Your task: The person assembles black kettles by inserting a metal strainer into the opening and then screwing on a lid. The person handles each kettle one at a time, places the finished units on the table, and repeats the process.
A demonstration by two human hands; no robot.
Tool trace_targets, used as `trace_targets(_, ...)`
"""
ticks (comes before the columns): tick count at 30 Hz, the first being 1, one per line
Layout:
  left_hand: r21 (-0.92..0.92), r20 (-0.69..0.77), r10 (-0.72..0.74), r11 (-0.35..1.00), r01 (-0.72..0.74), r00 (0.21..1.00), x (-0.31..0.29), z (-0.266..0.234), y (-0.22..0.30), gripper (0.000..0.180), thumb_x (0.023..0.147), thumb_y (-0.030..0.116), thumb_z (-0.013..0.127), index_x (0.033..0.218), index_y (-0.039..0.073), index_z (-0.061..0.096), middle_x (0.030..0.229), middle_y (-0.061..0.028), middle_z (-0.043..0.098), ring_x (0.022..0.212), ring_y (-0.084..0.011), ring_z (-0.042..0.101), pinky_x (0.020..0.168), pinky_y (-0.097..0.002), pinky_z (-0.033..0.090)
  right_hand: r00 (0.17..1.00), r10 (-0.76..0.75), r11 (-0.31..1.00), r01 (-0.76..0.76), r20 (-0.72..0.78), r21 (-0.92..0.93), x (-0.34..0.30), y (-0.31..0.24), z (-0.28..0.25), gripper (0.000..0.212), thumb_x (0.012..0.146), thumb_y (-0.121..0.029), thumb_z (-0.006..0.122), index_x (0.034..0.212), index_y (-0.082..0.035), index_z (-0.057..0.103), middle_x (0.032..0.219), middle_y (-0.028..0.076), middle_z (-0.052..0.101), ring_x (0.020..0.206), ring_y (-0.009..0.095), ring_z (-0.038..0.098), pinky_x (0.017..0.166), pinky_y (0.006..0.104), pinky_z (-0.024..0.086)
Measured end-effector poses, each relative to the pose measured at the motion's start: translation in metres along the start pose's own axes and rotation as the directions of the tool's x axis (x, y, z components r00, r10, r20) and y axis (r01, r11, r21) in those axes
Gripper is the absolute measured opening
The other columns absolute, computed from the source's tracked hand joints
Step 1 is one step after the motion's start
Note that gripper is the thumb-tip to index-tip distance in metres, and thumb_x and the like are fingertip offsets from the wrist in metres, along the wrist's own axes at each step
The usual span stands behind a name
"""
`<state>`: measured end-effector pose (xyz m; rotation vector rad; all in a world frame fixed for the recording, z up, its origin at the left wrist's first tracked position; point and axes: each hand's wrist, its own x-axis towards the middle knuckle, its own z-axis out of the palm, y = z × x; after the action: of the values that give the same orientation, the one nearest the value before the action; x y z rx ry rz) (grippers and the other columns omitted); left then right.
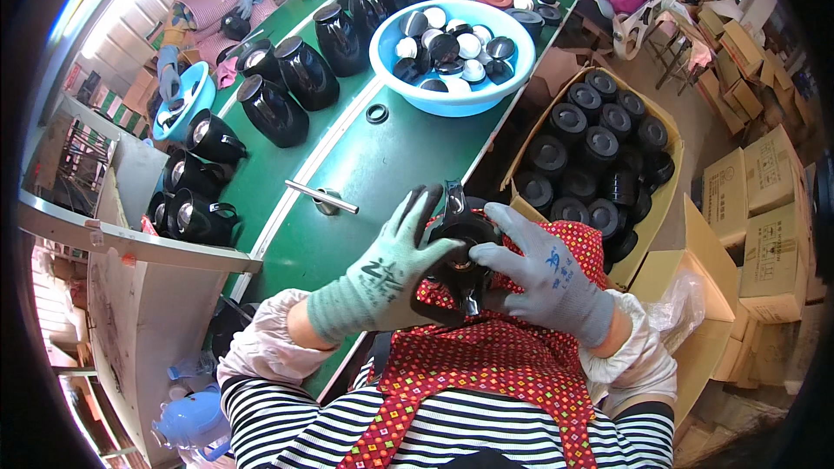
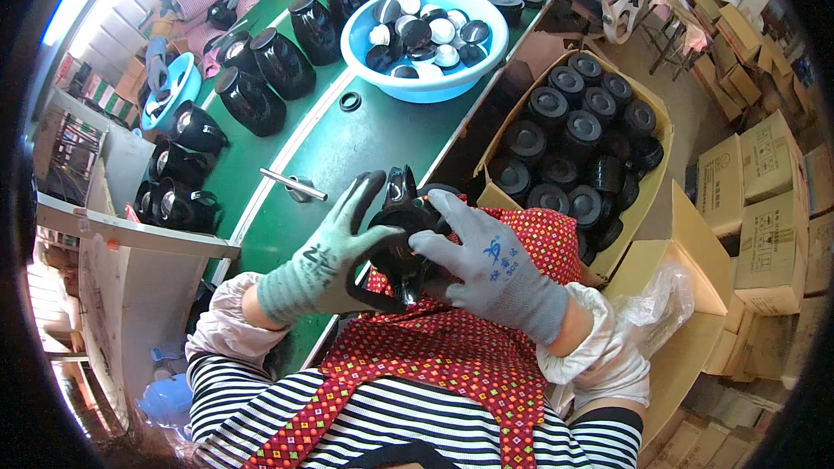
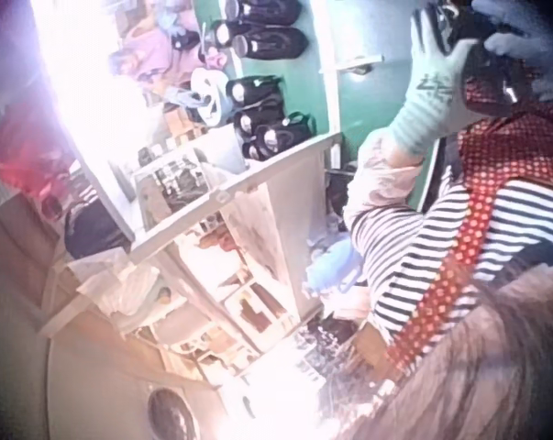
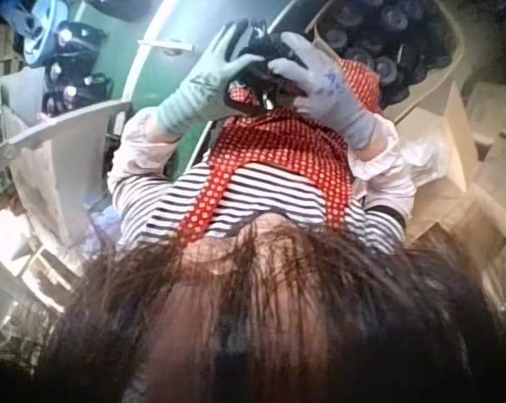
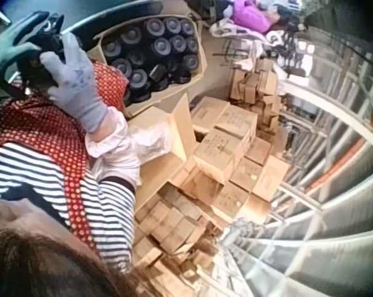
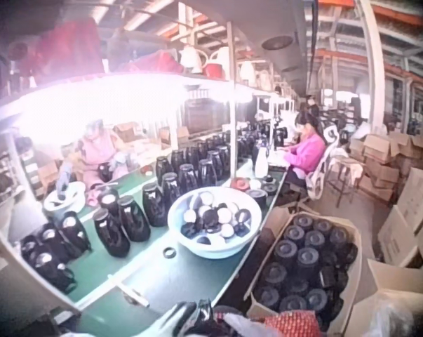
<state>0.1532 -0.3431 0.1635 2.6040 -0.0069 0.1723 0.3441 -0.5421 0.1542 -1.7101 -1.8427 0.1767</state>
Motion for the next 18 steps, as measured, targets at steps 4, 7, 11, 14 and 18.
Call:
trace_targets(4, -0.018, -0.041, 0.015, 1.0, -0.016, 0.999, 0.004, 0.016, -0.007, 0.078, 0.063, 0.031, 0.1, 0.134, 0.015, 0.071, 0.165, -0.0369, 0.032, 0.154, -0.0587, 0.033, 0.125, -0.0619, 0.035, 0.994, 0.03, 0.996, -0.02, 0.106, -0.088, 0.011, -0.014, -0.006, 0.048, 0.083, -0.031, 0.089, 0.122, -0.013, 0.068, 0.147, 0.029, 0.053, 0.114, 0.042, 0.069, 0.093, 0.0486, 0.059)
trace_targets(7, -0.109, -0.049, 0.045, 0.993, -0.05, 0.998, 0.007, 0.014, -0.007, 0.074, 0.063, 0.024, 0.1, 0.131, 0.013, 0.073, 0.16, -0.0325, 0.042, 0.151, -0.0537, 0.042, 0.123, -0.0572, 0.04, 0.994, 0.011, 0.997, -0.003, 0.112, -0.072, 0.015, -0.012, -0.002, 0.047, 0.082, -0.032, 0.089, 0.12, -0.013, 0.068, 0.146, 0.029, 0.053, 0.113, 0.042, 0.069, 0.092, 0.0477, 0.059)
trace_targets(11, -0.171, -0.117, 0.089, 0.979, -0.108, 0.989, 0.003, 0.02, -0.008, 0.076, 0.063, 0.02, 0.1, 0.133, 0.012, 0.072, 0.155, -0.0281, 0.052, 0.145, -0.0488, 0.052, 0.119, -0.0525, 0.047, 0.995, 0.012, 0.999, -0.008, 0.1, -0.037, 0.012, -0.012, 0.0, 0.055, 0.083, -0.031, 0.089, 0.129, -0.013, 0.065, 0.15, 0.026, 0.05, 0.12, 0.042, 0.067, 0.1, 0.0491, 0.057)
trace_targets(14, -0.18, -0.242, 0.037, 0.98, -0.082, 0.97, 0.0, 0.014, -0.002, 0.078, 0.066, 0.023, 0.1, 0.136, 0.009, 0.067, 0.149, -0.0255, 0.057, 0.138, -0.0472, 0.058, 0.114, -0.0515, 0.052, 0.996, 0.085, 0.946, -0.081, -0.001, 0.314, 0.01, -0.011, -0.003, 0.075, 0.086, -0.024, 0.088, 0.153, -0.012, 0.055, 0.157, 0.023, 0.044, 0.137, 0.041, 0.059, 0.116, 0.047, 0.05)
trace_targets(18, -0.215, -0.469, 0.013, 0.968, -0.128, 0.883, -0.001, 0.038, -0.002, 0.111, 0.067, 0.026, 0.103, 0.158, 0.002, 0.043, 0.149, -0.0247, 0.058, 0.135, -0.0457, 0.062, 0.111, -0.0491, 0.055, 0.729, 0.685, 0.402, -0.377, 0.0, 0.834, -0.066, 0.049, 0.064, 0.057, 0.111, -0.038, 0.063, 0.156, -0.005, 0.051, 0.157, 0.015, 0.049, 0.141, 0.025, 0.056, 0.121, 0.0411, 0.046)
